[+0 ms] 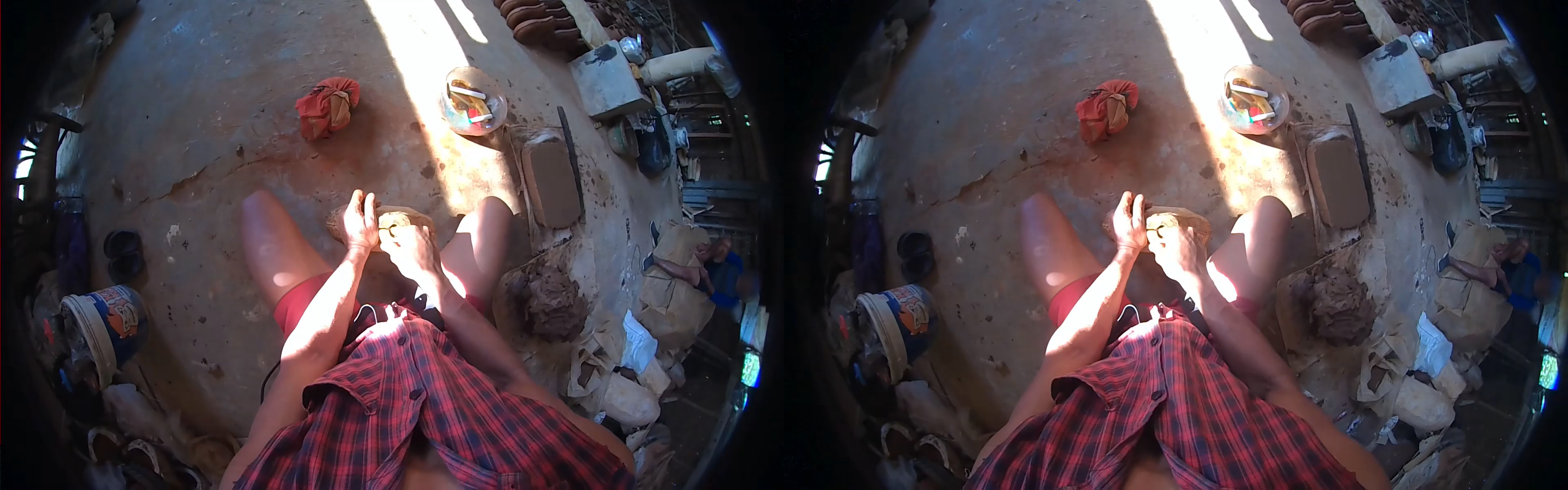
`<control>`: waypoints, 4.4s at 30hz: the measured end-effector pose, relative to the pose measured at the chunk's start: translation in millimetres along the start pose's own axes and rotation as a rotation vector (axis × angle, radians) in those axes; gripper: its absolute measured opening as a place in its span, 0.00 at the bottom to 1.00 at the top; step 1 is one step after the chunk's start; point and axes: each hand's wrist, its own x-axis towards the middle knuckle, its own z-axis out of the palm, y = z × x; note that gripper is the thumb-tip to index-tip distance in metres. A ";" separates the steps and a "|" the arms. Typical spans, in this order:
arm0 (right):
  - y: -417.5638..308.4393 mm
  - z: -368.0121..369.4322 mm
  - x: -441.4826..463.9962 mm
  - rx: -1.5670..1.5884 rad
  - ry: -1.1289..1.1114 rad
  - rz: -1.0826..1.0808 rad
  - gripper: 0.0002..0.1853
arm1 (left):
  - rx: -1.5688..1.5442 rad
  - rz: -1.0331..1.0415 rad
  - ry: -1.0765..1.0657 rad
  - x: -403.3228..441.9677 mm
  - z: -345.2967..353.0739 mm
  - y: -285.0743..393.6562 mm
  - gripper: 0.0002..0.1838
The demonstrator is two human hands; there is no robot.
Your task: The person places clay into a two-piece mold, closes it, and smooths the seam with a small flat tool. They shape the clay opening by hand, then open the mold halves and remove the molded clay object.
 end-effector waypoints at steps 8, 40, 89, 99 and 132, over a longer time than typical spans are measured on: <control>-8.9 -29.9 3.3 -0.085 -0.031 -0.094 0.14 | 0.025 0.001 -0.016 4.3 -1.0 17.7 0.12; -5.0 -24.1 119.8 -0.094 -0.116 -0.142 0.15 | -0.324 -0.009 -0.089 16.0 -7.5 7.7 0.16; 10.8 -69.9 78.6 -0.849 -0.315 -1.070 0.08 | -0.039 0.075 0.020 8.8 -13.2 19.0 0.11; 9.7 -78.5 85.4 -0.903 -0.397 -1.098 0.05 | -0.022 0.111 0.031 10.7 -12.1 20.7 0.11; 38.7 -58.6 64.4 -0.645 -0.289 -0.764 0.11 | 0.019 0.106 0.047 8.6 -14.4 21.1 0.12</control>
